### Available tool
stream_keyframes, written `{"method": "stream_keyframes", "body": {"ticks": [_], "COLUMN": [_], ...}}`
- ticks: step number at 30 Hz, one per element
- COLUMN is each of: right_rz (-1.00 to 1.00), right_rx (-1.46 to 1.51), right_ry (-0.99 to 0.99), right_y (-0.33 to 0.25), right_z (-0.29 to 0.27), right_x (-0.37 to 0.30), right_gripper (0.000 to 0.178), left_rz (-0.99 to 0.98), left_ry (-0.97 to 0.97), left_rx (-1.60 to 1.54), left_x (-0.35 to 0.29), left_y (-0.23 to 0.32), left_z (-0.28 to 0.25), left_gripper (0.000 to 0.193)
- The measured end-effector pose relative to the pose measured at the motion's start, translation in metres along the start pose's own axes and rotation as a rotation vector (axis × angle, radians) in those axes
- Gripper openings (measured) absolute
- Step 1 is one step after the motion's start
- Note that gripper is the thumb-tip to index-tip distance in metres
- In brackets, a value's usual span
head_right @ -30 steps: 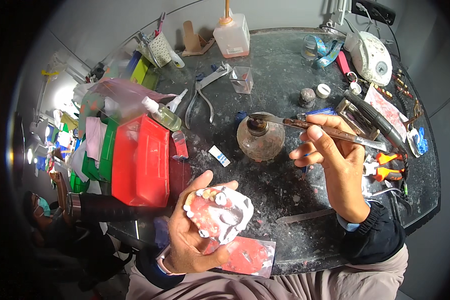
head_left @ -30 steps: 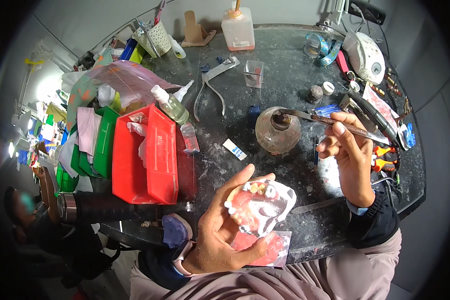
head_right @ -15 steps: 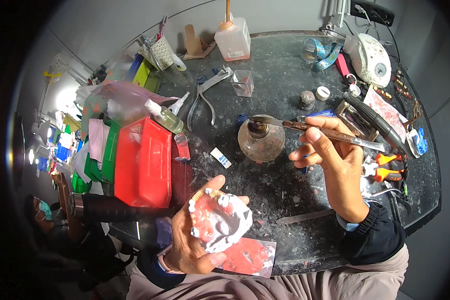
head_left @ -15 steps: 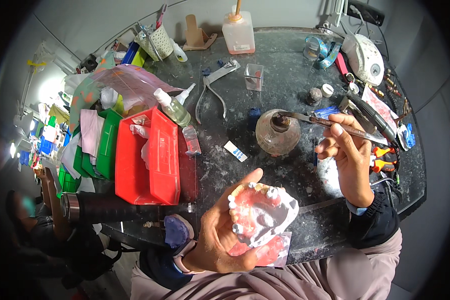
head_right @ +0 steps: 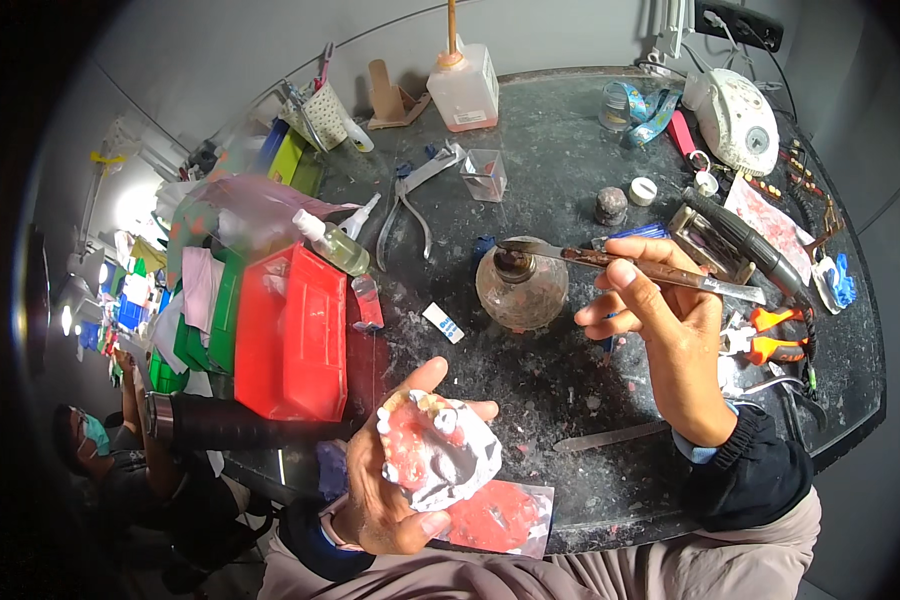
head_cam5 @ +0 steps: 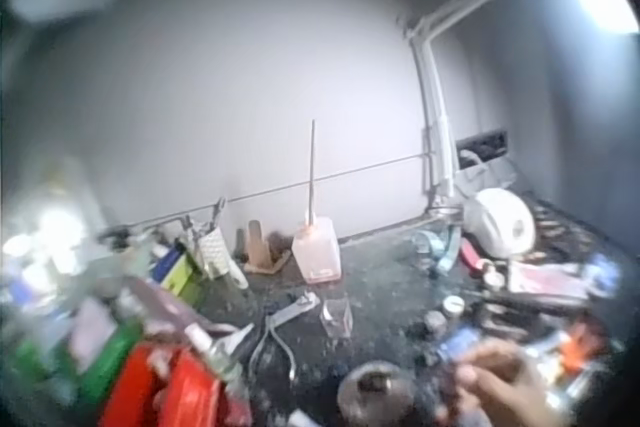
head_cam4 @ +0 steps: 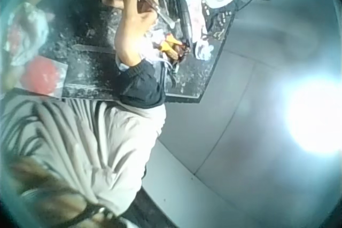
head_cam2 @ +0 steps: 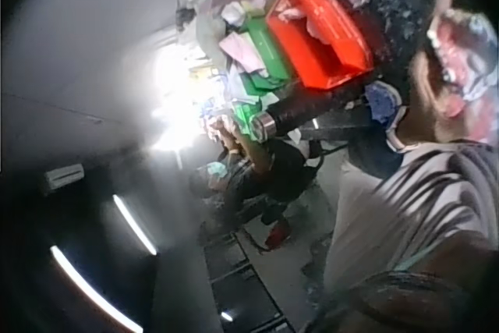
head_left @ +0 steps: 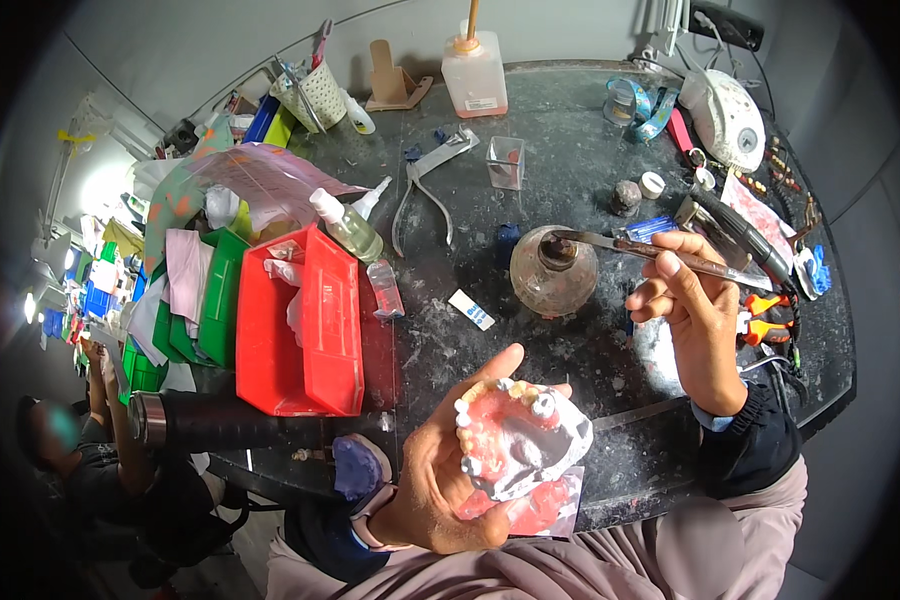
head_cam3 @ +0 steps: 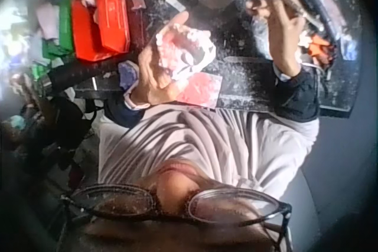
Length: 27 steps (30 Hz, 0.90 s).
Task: The person shapes a wax denture base on a plaster model using a carving tool and heat from a burner. The person repeatedly heats the metal tool in the flame, then uses it to smooth and contour the pink wax around the artificial teeth on the model.
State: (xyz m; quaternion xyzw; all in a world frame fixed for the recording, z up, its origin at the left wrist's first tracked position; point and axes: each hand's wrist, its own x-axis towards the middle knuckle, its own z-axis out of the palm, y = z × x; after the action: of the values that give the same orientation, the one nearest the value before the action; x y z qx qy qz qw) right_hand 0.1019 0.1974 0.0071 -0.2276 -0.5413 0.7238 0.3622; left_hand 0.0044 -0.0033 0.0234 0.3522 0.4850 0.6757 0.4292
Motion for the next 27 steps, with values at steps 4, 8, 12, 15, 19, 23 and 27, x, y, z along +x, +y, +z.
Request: {"method": "stream_keyframes", "body": {"ticks": [4, 8, 12, 15, 19, 23, 27], "right_rz": [-0.004, -0.010, -0.023, -0.003, -0.002, -0.012, -0.004], "right_rx": [-0.005, 0.001, -0.003, -0.007, 0.001, -0.006, -0.007], "right_ry": [0.002, 0.006, 0.001, 0.002, 0.011, 0.008, 0.020], "right_y": [-0.0026, 0.0020, 0.0008, -0.0021, 0.0009, 0.0007, -0.0019], "right_z": [-0.0017, -0.0007, -0.0021, -0.0014, -0.0004, -0.0004, -0.0012], "right_x": [-0.0008, 0.0011, 0.0006, -0.0009, 0.0015, 0.0009, -0.0004], "right_gripper": [0.022, 0.022, 0.022, 0.023, 0.023, 0.022, 0.022], "left_rz": [0.000, 0.025, 0.028, 0.055, 0.027, 0.069, 0.092], "left_ry": [-0.003, -0.010, -0.008, -0.018, -0.014, -0.015, -0.049], "left_rx": [0.019, 0.022, -0.013, -0.007, -0.007, -0.006, 0.034], "left_x": [0.0003, 0.0008, 0.0007, 0.0010, 0.0015, 0.0018, 0.0009], "left_y": [-0.0004, -0.0035, -0.0025, -0.0028, -0.0038, -0.0062, -0.0071], "left_z": [0.0022, -0.0011, 0.0011, 0.0006, -0.0012, -0.0005, -0.0012], "left_gripper": [0.087, 0.086, 0.086, 0.088, 0.090, 0.091, 0.091]}}
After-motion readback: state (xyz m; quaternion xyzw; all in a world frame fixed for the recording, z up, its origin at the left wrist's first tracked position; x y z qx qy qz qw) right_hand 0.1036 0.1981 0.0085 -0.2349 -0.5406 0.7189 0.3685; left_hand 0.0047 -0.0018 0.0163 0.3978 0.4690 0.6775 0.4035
